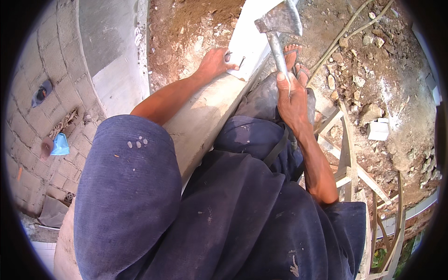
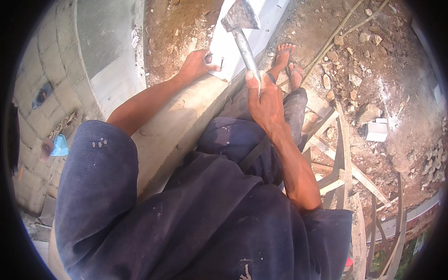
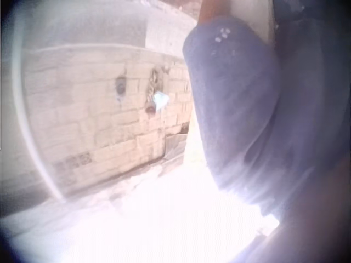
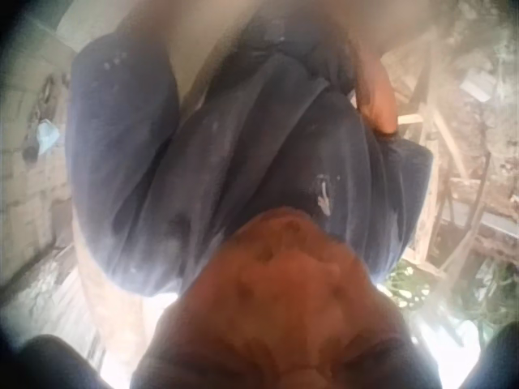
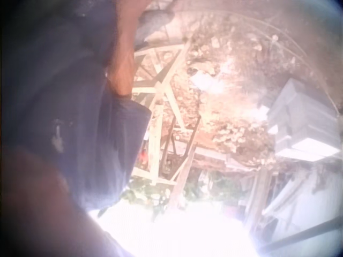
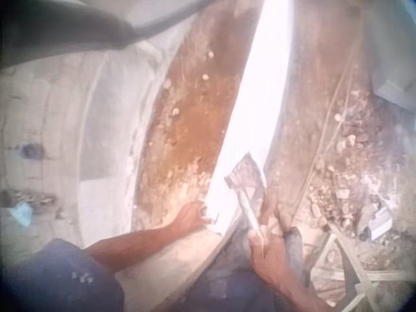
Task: The person uses a hammer to tap and adjust white wall tiles along a curved wall. They then use a tape measure to measure sections of the wall and mark positions with a pencil. The person handles tiles and tools throughout the process.
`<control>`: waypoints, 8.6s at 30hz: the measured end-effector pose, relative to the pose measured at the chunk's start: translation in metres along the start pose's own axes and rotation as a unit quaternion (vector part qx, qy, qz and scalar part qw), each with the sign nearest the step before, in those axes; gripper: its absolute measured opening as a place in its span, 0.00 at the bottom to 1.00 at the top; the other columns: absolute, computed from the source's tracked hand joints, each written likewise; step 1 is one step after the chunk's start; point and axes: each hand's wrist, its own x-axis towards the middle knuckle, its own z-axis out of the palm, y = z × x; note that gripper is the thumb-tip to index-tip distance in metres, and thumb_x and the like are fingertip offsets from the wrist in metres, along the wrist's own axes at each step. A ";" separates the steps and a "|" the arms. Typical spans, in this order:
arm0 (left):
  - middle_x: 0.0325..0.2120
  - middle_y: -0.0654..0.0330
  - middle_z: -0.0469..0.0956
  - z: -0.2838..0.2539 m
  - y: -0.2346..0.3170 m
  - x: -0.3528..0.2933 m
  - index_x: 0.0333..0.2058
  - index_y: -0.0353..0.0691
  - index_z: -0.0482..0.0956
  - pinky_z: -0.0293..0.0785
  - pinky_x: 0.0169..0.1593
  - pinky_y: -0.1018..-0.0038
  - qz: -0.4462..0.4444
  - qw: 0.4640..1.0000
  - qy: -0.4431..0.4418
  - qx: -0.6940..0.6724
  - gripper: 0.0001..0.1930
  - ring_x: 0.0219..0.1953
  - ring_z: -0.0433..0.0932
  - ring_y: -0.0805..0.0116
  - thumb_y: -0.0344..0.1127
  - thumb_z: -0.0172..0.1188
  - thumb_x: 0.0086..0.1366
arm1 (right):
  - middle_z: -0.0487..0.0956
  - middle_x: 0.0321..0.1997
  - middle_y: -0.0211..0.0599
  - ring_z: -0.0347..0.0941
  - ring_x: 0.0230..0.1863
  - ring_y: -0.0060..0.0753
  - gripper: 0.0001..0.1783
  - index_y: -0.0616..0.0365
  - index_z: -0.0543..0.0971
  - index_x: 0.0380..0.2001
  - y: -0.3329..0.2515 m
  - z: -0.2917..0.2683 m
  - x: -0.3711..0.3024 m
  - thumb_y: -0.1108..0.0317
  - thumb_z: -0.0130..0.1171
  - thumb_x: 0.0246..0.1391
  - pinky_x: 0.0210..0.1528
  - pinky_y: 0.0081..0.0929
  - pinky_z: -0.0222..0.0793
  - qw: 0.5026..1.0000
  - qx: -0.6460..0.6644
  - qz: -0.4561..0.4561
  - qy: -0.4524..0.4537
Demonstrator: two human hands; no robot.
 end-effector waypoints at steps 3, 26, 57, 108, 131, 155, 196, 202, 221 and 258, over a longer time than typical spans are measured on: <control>0.27 0.50 0.80 0.000 -0.001 0.001 0.32 0.33 0.77 0.75 0.41 0.61 -0.025 0.999 -0.024 -0.005 0.26 0.36 0.80 0.53 0.48 0.76 0.43 | 0.76 0.21 0.57 0.74 0.27 0.64 0.30 0.68 0.74 0.36 0.003 0.005 -0.003 0.47 0.40 0.65 0.32 0.52 0.66 0.999 -0.021 -0.022 0.022; 0.36 0.46 0.82 0.009 -0.032 0.006 0.45 0.32 0.78 0.75 0.46 0.66 -0.125 0.988 -0.081 -0.025 0.28 0.39 0.81 0.56 0.40 0.75 0.45 | 0.72 0.17 0.47 0.72 0.23 0.48 0.27 0.70 0.73 0.37 -0.019 -0.001 0.000 0.50 0.42 0.67 0.29 0.42 0.67 0.996 0.060 -0.059 0.026; 0.28 0.46 0.81 0.008 -0.028 0.013 0.36 0.31 0.79 0.75 0.39 0.63 -0.095 0.991 -0.089 0.027 0.28 0.33 0.81 0.54 0.40 0.78 0.38 | 0.74 0.18 0.48 0.73 0.22 0.49 0.24 0.70 0.74 0.41 -0.019 -0.001 0.007 0.54 0.45 0.66 0.26 0.43 0.67 0.989 0.043 -0.101 0.102; 0.32 0.43 0.81 0.010 -0.033 0.012 0.35 0.31 0.80 0.76 0.43 0.61 -0.097 0.989 -0.105 0.024 0.32 0.38 0.81 0.50 0.47 0.80 0.34 | 0.62 0.17 0.23 0.56 0.15 0.16 0.26 0.56 0.67 0.33 -0.032 -0.034 -0.011 0.41 0.44 0.64 0.16 0.16 0.55 0.819 0.479 -0.199 0.245; 0.35 0.49 0.82 0.008 -0.026 0.009 0.42 0.33 0.79 0.75 0.46 0.64 -0.084 0.992 -0.082 0.041 0.30 0.39 0.81 0.56 0.39 0.78 0.40 | 0.76 0.23 0.60 0.73 0.26 0.65 0.23 0.68 0.75 0.33 0.067 0.061 -0.017 0.54 0.47 0.64 0.28 0.49 0.67 0.997 -0.068 -0.039 0.000; 0.29 0.45 0.81 0.010 -0.034 0.011 0.32 0.31 0.80 0.77 0.38 0.62 -0.075 0.992 -0.099 0.015 0.28 0.33 0.81 0.52 0.46 0.79 0.37 | 0.62 0.17 0.26 0.58 0.14 0.22 0.23 0.56 0.67 0.33 -0.056 -0.060 0.005 0.44 0.47 0.63 0.16 0.20 0.59 0.791 0.466 -0.308 0.248; 0.33 0.53 0.81 0.007 -0.038 0.012 0.37 0.34 0.79 0.74 0.45 0.67 -0.082 0.991 -0.104 0.005 0.20 0.38 0.78 0.62 0.35 0.75 0.46 | 0.75 0.19 0.45 0.72 0.21 0.43 0.25 0.69 0.75 0.37 0.007 -0.012 -0.014 0.52 0.45 0.66 0.26 0.41 0.66 0.986 0.027 -0.130 0.103; 0.30 0.48 0.82 0.013 -0.054 0.019 0.31 0.34 0.79 0.75 0.42 0.64 -0.073 0.988 -0.131 -0.040 0.21 0.36 0.81 0.56 0.39 0.77 0.43 | 0.65 0.17 0.29 0.62 0.18 0.25 0.21 0.59 0.71 0.31 -0.016 -0.031 0.001 0.52 0.42 0.65 0.24 0.36 0.65 0.826 0.424 -0.295 0.227; 0.29 0.57 0.80 0.009 -0.047 0.017 0.36 0.32 0.79 0.73 0.42 0.69 -0.086 0.985 -0.139 -0.056 0.20 0.34 0.77 0.66 0.33 0.75 0.45 | 0.74 0.22 0.69 0.74 0.29 0.71 0.25 0.70 0.74 0.36 0.048 0.053 -0.033 0.52 0.52 0.60 0.35 0.56 0.70 0.972 -0.213 0.037 -0.093; 0.30 0.49 0.82 0.004 -0.036 0.010 0.31 0.34 0.78 0.75 0.42 0.63 -0.072 0.991 -0.104 -0.032 0.20 0.35 0.80 0.58 0.39 0.76 0.43 | 0.66 0.16 0.30 0.64 0.19 0.23 0.32 0.61 0.71 0.24 0.044 -0.007 -0.010 0.41 0.41 0.65 0.22 0.27 0.60 0.988 0.153 0.026 0.010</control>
